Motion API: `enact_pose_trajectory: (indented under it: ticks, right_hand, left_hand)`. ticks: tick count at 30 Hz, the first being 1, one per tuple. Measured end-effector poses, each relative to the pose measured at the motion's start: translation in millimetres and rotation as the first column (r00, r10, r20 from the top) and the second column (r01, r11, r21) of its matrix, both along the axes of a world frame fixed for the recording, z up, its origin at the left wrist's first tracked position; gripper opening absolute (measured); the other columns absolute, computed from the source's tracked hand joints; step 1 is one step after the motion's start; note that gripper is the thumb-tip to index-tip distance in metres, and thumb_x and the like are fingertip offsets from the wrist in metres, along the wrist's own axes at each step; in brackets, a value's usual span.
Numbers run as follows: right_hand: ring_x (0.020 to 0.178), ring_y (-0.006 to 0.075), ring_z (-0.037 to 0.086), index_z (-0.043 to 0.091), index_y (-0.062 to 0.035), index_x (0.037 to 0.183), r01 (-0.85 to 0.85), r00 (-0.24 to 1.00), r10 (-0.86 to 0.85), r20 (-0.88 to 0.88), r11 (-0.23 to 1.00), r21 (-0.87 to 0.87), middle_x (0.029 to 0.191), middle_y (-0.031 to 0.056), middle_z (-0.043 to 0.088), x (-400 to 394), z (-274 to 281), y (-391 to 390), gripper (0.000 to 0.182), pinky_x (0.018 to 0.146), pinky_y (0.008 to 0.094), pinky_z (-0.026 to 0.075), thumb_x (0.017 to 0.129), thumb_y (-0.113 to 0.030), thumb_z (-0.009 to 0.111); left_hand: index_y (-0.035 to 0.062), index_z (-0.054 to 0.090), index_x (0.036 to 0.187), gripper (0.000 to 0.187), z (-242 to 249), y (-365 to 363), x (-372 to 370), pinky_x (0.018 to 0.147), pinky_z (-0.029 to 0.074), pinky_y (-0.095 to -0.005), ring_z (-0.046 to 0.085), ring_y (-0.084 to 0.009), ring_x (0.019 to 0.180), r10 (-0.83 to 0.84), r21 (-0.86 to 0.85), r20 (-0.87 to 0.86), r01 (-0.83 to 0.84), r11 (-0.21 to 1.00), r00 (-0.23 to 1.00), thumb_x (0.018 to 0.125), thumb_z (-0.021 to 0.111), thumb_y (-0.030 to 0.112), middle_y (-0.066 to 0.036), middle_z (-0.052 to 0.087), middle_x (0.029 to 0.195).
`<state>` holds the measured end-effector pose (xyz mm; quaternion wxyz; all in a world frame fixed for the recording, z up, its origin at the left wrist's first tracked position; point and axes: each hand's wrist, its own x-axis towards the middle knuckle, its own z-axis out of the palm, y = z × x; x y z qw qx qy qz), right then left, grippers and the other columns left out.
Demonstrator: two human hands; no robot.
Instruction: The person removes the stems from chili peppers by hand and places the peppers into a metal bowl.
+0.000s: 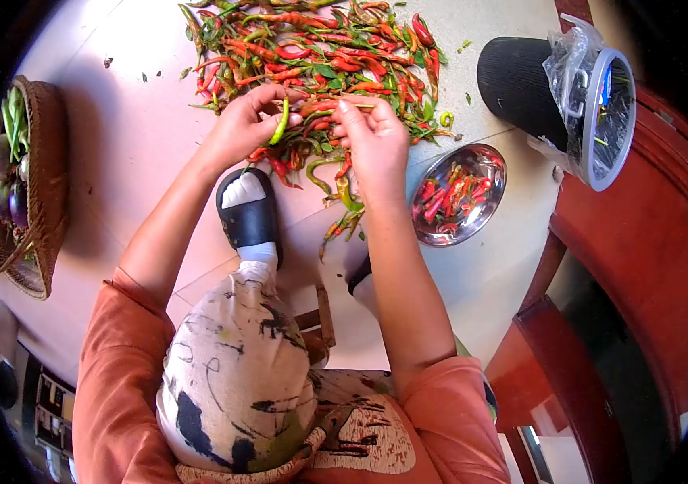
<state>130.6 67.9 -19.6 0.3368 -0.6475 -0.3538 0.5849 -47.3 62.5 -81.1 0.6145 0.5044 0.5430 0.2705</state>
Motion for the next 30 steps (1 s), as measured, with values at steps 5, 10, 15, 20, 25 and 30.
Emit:
enact_pose_trajectory:
  ticks: [5,10,15,20,25,30]
  right_hand:
    - [0.064,0.0068,0.055,0.057,-0.0013,0.099,0.125,0.982,-0.121,-0.144,0.992,0.022,0.080,0.0047,0.062,13.1,5.7,-2.8,0.015,0.057,0.0187,0.042,0.086,-0.010,0.058]
    - [0.069,0.0072,0.057,0.058,-0.0008,0.103,-0.034,0.997,0.040,-0.070,0.996,0.088,0.084,0.0040,0.062,11.8,21.1,-7.1,0.018,0.061,0.0183,0.043,0.086,-0.009,0.057]
    - [0.072,0.0056,0.057,0.058,0.0001,0.101,-0.166,0.983,0.173,-0.065,0.981,0.095,0.085,0.0037,0.062,-2.2,33.3,-10.1,0.017,0.062,0.0172,0.044,0.085,-0.004,0.058]
    - [0.071,0.0047,0.056,0.058,0.0012,0.097,-0.214,0.976,0.218,-0.020,0.971,0.109,0.084,0.0029,0.063,-5.5,38.4,-9.8,0.014,0.064,0.0167,0.045,0.084,-0.004,0.059]
    - [0.067,0.0044,0.054,0.059,-0.0007,0.093,-0.316,0.945,0.309,0.109,0.947,0.054,0.078,0.0032,0.063,-7.1,45.3,-9.8,0.010,0.060,0.0167,0.044,0.083,-0.003,0.059]
    - [0.068,0.0082,0.054,0.059,-0.0027,0.092,-0.096,0.903,0.041,-0.427,0.990,-0.107,0.078,0.0046,0.061,1.0,34.9,-17.6,0.008,0.064,0.0216,0.044,0.085,-0.003,0.055]
  left_hand:
    - [0.0012,0.059,0.104,0.034,-4.3,-20.2,2.1,0.084,0.045,-0.0401,0.055,-0.0329,0.094,-0.064,0.273,-0.516,0.234,0.933,0.855,0.071,0.052,-0.002,-0.018,0.056,0.104]
    - [0.0018,0.064,0.098,0.024,39.1,-6.8,-8.1,0.082,0.046,-0.0343,0.056,-0.0270,0.094,0.230,0.375,-0.391,-0.074,0.924,0.891,0.076,0.058,0.005,-0.014,0.060,0.098]
    - [0.0052,0.067,0.095,0.027,66.7,0.3,-8.7,0.083,0.043,-0.0312,0.057,-0.0203,0.089,0.052,0.395,-0.079,-0.017,0.919,0.996,0.072,0.072,0.019,-0.009,0.064,0.089]
    - [0.0060,0.067,0.089,0.025,71.0,1.2,-6.5,0.076,0.043,-0.0329,0.055,-0.0225,0.082,0.029,0.511,-0.188,0.072,0.856,0.982,0.067,0.073,0.017,-0.007,0.062,0.082]
    - [0.0059,0.066,0.087,0.021,66.5,0.6,-7.2,0.074,0.044,-0.0333,0.055,-0.0225,0.080,-0.053,0.555,-0.171,0.140,0.820,0.984,0.069,0.072,0.015,-0.006,0.060,0.081]
    - [0.0045,0.066,0.087,0.017,58.7,-1.4,-12.1,0.073,0.043,-0.0310,0.053,-0.0195,0.078,-0.104,0.604,-0.067,0.123,0.787,0.992,0.072,0.070,0.012,-0.004,0.057,0.083]
